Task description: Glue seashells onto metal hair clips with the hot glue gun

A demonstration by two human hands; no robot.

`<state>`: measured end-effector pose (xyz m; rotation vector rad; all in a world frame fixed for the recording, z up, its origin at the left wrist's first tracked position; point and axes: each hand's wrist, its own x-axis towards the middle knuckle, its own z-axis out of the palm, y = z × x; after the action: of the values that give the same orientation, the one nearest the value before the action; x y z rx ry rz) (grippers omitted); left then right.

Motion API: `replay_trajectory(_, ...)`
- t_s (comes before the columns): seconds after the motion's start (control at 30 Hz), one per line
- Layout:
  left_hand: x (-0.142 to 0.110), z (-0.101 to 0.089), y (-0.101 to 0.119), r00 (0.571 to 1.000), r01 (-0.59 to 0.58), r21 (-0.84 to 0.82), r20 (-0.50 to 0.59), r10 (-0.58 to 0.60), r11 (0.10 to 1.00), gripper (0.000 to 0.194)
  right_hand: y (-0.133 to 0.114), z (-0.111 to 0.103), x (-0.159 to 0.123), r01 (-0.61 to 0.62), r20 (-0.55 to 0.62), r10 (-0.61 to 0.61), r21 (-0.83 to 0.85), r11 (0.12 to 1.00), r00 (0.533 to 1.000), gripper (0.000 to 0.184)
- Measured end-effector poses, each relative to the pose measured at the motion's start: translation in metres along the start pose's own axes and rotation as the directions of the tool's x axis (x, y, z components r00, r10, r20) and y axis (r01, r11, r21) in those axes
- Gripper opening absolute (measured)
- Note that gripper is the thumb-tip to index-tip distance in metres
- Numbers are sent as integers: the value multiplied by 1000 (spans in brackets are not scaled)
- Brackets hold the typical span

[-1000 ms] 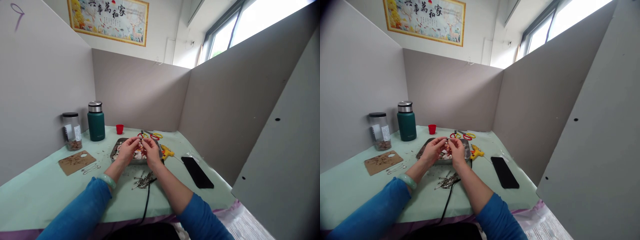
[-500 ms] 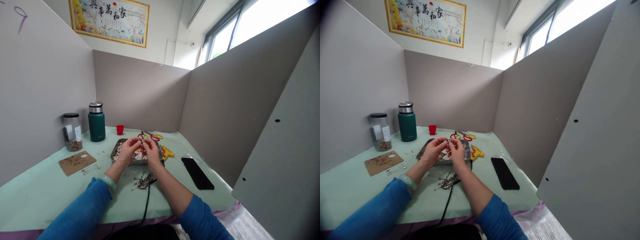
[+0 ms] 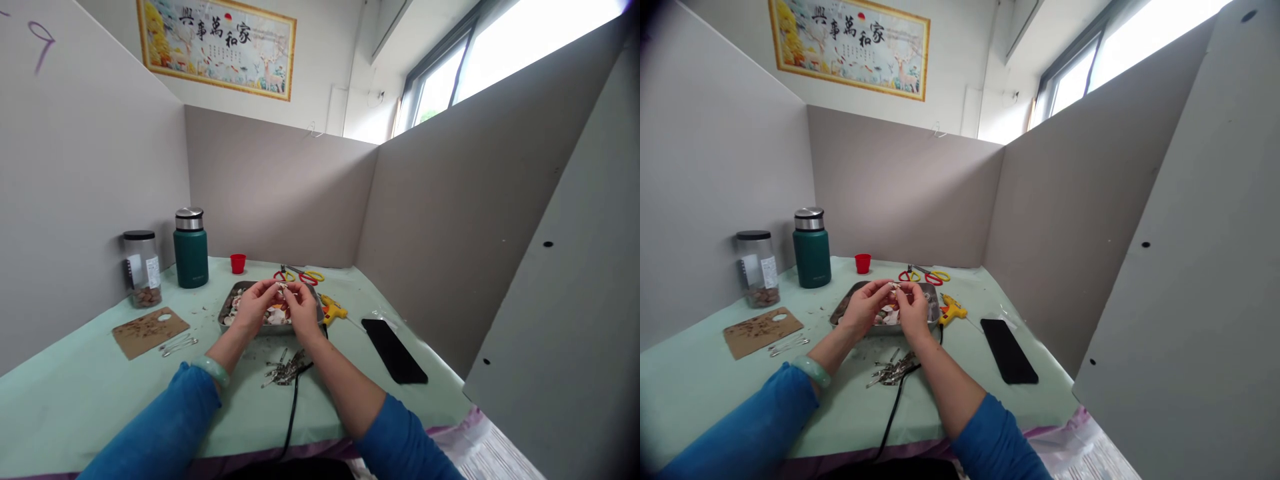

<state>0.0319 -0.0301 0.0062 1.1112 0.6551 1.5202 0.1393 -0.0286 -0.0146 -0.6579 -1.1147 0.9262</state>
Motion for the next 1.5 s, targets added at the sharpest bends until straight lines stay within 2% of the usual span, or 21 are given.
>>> replay_trajectory(0.23, 0, -1, 0, 1000, -6, -1, 23, 7, 1000, 38, 2, -3, 2, 44, -5, -45, -114, 992, 999, 17)
replay_trajectory(0.57, 2, -3, -2, 1000, -12, 33, 15, 12, 999, 32, 4, -1, 3, -8, 29, 9, -52, 999, 1000, 23)
replay_trajectory(0.77, 2, -3, -3, 999, -29, 36, 33, 28, 999, 31, 8, -3, 3, 64, 21, -62, -135, 989, 998, 20)
replay_trajectory(0.9, -1, -2, -2, 998, -46, 72, 41, 43, 996, 32, 9, -3, 2, 65, 7, -65, -160, 985, 998, 23)
replay_trajectory(1.1, 0, -2, -1, 999, -2, 135, 38, -3, 991, 34, 7, -5, 3, 69, -18, -73, -172, 983, 997, 22)
replay_trajectory(1.33, -3, 2, 2, 998, -54, 268, -13, 60, 962, 28, 10, -5, 3, 81, -3, -84, -215, 973, 996, 20)
replay_trajectory(1.5, -5, 3, 5, 999, -27, 291, -9, 31, 956, 30, 10, -5, 3, 91, -17, -98, -245, 965, 995, 20)
